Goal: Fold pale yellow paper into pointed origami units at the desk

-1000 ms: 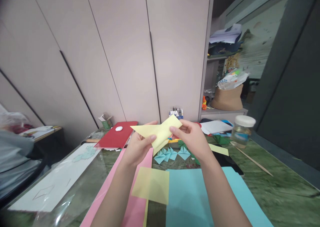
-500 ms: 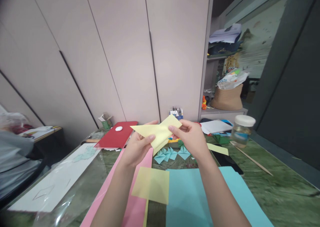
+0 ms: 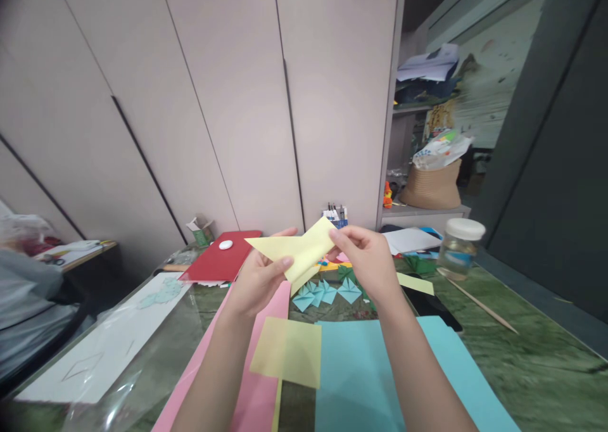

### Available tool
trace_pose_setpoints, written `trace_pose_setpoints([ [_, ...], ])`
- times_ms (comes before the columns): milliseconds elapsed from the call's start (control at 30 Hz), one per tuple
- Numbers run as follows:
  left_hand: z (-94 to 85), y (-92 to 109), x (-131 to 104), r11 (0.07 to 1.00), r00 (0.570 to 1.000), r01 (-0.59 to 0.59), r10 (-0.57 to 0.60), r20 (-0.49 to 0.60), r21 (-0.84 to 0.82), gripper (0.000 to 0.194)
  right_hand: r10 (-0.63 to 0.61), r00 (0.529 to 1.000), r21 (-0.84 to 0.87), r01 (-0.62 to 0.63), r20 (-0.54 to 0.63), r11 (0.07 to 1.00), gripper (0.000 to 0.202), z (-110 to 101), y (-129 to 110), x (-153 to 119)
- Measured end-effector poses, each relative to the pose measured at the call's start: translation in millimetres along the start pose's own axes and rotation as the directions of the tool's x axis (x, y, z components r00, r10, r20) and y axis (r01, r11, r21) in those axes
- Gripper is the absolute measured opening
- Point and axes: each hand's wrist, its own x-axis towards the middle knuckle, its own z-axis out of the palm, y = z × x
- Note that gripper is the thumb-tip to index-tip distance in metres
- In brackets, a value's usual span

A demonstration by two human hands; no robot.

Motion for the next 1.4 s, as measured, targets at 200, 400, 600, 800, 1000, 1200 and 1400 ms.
trace_pose_setpoints([
  [200,0.8,0,1,1.000,1.000,-0.005,0.005,-0.018,0.001,0.059,-0.012,1.000,0.031,0.012,0.007,0.999,0.028,1,0,1],
  [400,3.1,-3,2,0.999,0.999,-0.034,0.034,-0.015,-0.001,0.056,0.022,0.994,0.105,-0.033,0.108,0.994,0.031,14,3,0],
  [600,4.6,-5,1,0.999,0.999,-0.039,0.039,-0.004,-0.013,0.051,0.097,0.992,0.164,-0.109,0.079,0.980,0.034,24,10,-1],
  [800,3.9,-5,2,0.999,1.000,-0.029,0.029,-0.004,-0.023,0.052,0.115,0.991,0.255,-0.128,0.065,0.959,0.030,22,10,-1],
  [1000,2.2,-5,2,0.999,1.000,-0.028,0.028,0.005,-0.024,0.052,0.104,0.991,0.333,-0.124,0.078,0.935,0.029,23,16,1],
  [1200,1.2,-6,3,0.999,1.000,-0.029,0.029,0.000,-0.021,0.053,0.099,0.991,0.337,-0.124,0.089,0.933,0.026,23,17,2],
  [1400,0.2,-6,4,0.999,1.000,-0.018,0.017,-0.015,-0.039,0.054,0.038,0.999,0.291,-0.045,0.029,0.956,0.018,21,15,1],
])
